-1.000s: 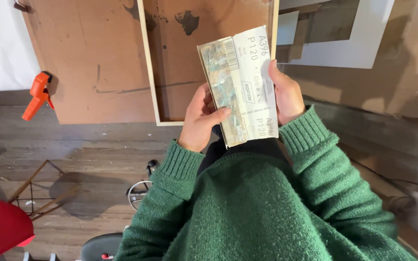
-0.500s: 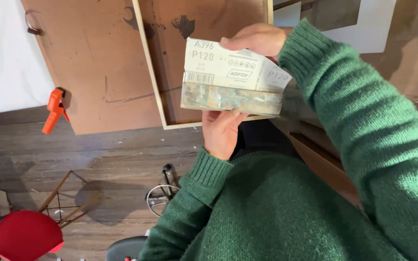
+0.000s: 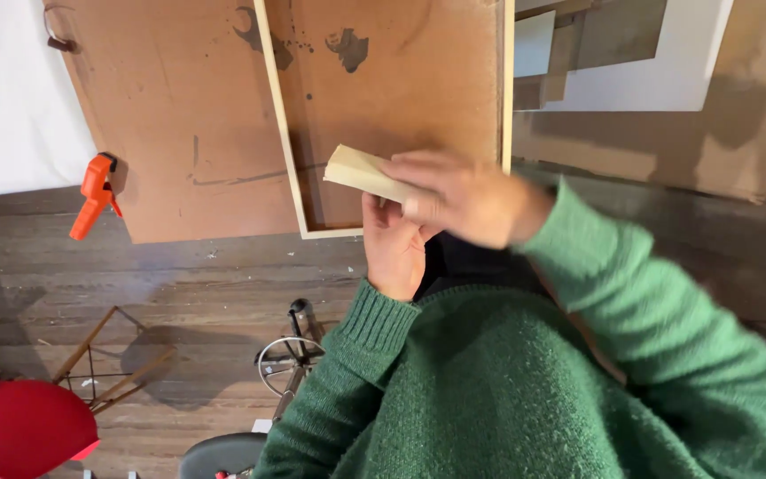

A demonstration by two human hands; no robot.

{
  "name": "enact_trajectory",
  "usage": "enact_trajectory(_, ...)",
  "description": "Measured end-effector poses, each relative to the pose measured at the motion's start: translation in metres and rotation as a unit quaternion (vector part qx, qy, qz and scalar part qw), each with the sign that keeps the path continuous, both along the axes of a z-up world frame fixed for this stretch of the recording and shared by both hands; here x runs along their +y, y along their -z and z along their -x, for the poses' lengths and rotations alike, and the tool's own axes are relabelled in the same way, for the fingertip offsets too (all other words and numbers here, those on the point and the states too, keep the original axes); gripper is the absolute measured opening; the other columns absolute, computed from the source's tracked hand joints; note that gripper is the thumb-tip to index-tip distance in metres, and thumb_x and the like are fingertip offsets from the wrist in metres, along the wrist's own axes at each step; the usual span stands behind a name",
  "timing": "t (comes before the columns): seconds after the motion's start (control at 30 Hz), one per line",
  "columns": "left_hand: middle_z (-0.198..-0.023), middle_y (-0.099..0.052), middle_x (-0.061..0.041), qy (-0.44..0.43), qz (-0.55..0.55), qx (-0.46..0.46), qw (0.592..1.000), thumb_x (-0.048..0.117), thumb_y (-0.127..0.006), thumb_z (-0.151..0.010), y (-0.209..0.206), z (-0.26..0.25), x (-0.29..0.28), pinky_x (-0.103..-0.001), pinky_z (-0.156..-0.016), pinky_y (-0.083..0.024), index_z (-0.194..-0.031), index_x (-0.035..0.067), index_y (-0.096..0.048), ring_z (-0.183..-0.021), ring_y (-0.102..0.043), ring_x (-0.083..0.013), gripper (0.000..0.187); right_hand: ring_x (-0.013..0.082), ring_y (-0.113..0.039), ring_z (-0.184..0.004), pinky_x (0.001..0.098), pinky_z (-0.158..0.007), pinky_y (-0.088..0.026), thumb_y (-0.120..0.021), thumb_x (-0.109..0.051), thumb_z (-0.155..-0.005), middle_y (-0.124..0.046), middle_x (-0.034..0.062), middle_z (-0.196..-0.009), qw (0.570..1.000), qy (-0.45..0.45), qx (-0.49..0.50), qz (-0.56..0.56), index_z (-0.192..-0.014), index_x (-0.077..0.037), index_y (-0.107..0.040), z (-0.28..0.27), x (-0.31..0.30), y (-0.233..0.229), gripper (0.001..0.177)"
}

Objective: Sanding the edges and joints of a small wooden frame using a sanding block.

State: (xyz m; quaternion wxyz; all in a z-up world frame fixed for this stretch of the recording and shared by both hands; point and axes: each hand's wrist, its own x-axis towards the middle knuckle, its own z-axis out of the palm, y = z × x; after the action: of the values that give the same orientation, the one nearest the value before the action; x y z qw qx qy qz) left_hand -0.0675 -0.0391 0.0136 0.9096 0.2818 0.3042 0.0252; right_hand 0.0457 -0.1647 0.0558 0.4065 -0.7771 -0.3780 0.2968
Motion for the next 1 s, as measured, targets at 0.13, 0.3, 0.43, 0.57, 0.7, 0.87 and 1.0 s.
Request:
enact_trajectory(0.13,-0.127,-0.058,-0.011,0.045,-0.089,0.001,0.995,-0.008,-0.061,-0.095,0.011,0.012,-0.006,-0.035,-0.092,-0.061,-0.138,0.004,-0.039,-0.114,-0.063,-0.0221,0.05,0.0327,-0.058,-0.128,0.0407,-0.107,-0.047,-0.057,-0.034,-0.105,-0.051,0.0231,-0.153,0.996,0.076,-0.011,-0.05,-0.155,0.003,-0.04,0.028,-0.019,-0.014,0.065)
enact_trajectory(0.3,-0.122,-0.058,-0.009,0.24,-0.315,-0.03,0.918,0.007,-0.06,-0.103,-0.046,-0.001,-0.015,-0.031,-0.077,-0.06,-0.14,0.001,-0.048,-0.098,-0.066,-0.0192,0.04,0.0164,-0.056,-0.125,0.0339,-0.107,-0.047,-0.072,-0.015,-0.093,-0.059,0.0125,-0.137,0.933,0.27,0.217,-0.098,-0.153,0.0,-0.038,0.037,-0.052,-0.02,0.071)
enact_trajectory(0.43,-0.129,-0.06,-0.01,0.336,-0.37,-0.11,0.859,0.013,-0.066,-0.099,-0.047,-0.006,-0.016,-0.033,-0.082,-0.06,-0.149,0.003,-0.045,-0.103,-0.069,-0.0221,0.055,0.0186,-0.056,-0.124,0.0364,-0.106,-0.05,-0.078,-0.007,-0.089,-0.058,0.0149,-0.134,0.918,0.343,0.167,-0.105,-0.151,0.001,-0.041,0.06,-0.086,0.0,0.073)
enact_trajectory(0.57,-0.144,-0.052,-0.014,0.43,-0.593,-0.177,0.657,0.033,-0.079,-0.089,-0.032,-0.025,-0.005,-0.048,-0.104,-0.049,-0.151,0.005,-0.045,-0.13,-0.053,-0.0347,0.076,0.0176,-0.06,-0.102,0.0305,-0.074,-0.058,-0.068,-0.004,-0.089,-0.051,0.0129,-0.135,0.833,0.524,0.153,-0.086,-0.158,-0.001,-0.022,0.078,-0.1,0.027,0.083)
enact_trajectory(0.7,-0.16,-0.028,-0.02,0.473,-0.753,-0.143,0.435,0.044,-0.089,-0.064,-0.02,-0.045,0.009,-0.068,-0.116,-0.026,-0.149,0.008,-0.045,-0.151,-0.021,-0.0451,0.102,0.021,-0.062,-0.09,0.0329,-0.074,-0.058,-0.062,-0.004,-0.104,-0.057,0.0215,-0.124,0.807,0.545,0.206,-0.096,-0.169,-0.002,-0.03,0.079,-0.115,0.071,0.073)
enact_trajectory(0.87,-0.165,-0.018,-0.019,0.492,-0.764,-0.087,0.408,0.044,-0.092,-0.057,-0.014,-0.053,0.019,-0.076,-0.115,-0.017,-0.152,0.017,-0.044,-0.151,-0.013,-0.0481,0.11,0.0239,-0.059,-0.121,0.035,-0.099,-0.051,-0.058,-0.001,-0.095,-0.045,0.0179,-0.153,0.826,0.478,0.247,-0.166,-0.166,-0.006,-0.005,0.051,-0.094,0.066,0.088)
enact_trajectory(1.0,-0.165,-0.018,-0.014,0.487,-0.759,-0.069,0.426,0.045,-0.092,-0.054,-0.007,-0.052,0.023,-0.078,-0.114,-0.016,-0.15,0.023,-0.046,-0.151,-0.013,-0.0481,0.109,0.0264,-0.026,-0.158,0.0376,-0.126,-0.021,-0.051,-0.005,-0.095,-0.024,0.0164,-0.172,0.806,0.445,0.322,-0.222,-0.165,-0.001,-0.015,0.076,-0.091,0.098,0.079)
